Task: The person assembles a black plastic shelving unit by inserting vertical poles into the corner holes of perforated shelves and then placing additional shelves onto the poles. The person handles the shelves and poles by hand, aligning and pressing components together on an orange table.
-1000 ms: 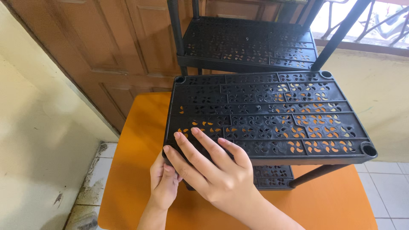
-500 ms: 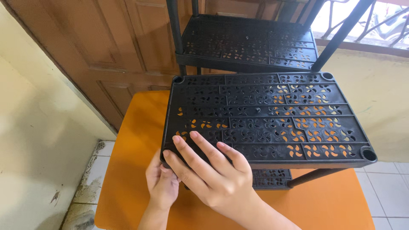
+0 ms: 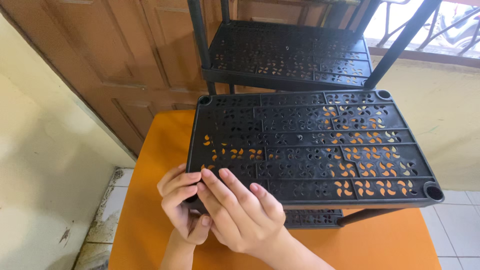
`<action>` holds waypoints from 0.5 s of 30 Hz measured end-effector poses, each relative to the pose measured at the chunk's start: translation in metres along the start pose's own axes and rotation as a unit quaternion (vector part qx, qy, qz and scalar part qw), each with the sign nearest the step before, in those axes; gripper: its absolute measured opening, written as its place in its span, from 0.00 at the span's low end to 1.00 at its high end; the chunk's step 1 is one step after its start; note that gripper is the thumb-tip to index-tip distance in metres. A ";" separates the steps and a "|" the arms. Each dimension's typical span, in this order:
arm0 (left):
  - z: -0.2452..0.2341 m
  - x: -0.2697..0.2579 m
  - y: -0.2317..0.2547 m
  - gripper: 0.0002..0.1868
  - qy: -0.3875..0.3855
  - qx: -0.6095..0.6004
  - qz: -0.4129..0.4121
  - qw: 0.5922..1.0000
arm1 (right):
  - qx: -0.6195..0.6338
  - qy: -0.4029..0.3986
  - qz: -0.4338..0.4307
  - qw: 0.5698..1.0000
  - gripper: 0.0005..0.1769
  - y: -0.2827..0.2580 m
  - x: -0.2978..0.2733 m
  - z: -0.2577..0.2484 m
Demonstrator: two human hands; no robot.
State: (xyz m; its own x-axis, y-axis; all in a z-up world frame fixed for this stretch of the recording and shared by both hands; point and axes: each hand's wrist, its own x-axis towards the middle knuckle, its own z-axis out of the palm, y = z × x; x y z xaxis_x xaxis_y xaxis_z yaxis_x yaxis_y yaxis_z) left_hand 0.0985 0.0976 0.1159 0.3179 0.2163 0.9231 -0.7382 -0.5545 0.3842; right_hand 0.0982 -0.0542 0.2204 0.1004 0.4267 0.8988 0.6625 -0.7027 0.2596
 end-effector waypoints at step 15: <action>-0.002 -0.008 -0.018 0.17 0.018 0.011 0.041 0.999 | -0.025 0.025 -0.003 0.999 0.14 0.001 -0.014 0.013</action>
State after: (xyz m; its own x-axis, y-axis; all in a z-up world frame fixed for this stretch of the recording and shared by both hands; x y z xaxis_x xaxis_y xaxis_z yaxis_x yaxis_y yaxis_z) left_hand 0.1075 0.1075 0.1019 0.2349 0.1987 0.9515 -0.7470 -0.5894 0.3075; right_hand 0.1065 -0.0536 0.2031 0.0584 0.4033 0.9132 0.6246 -0.7284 0.2817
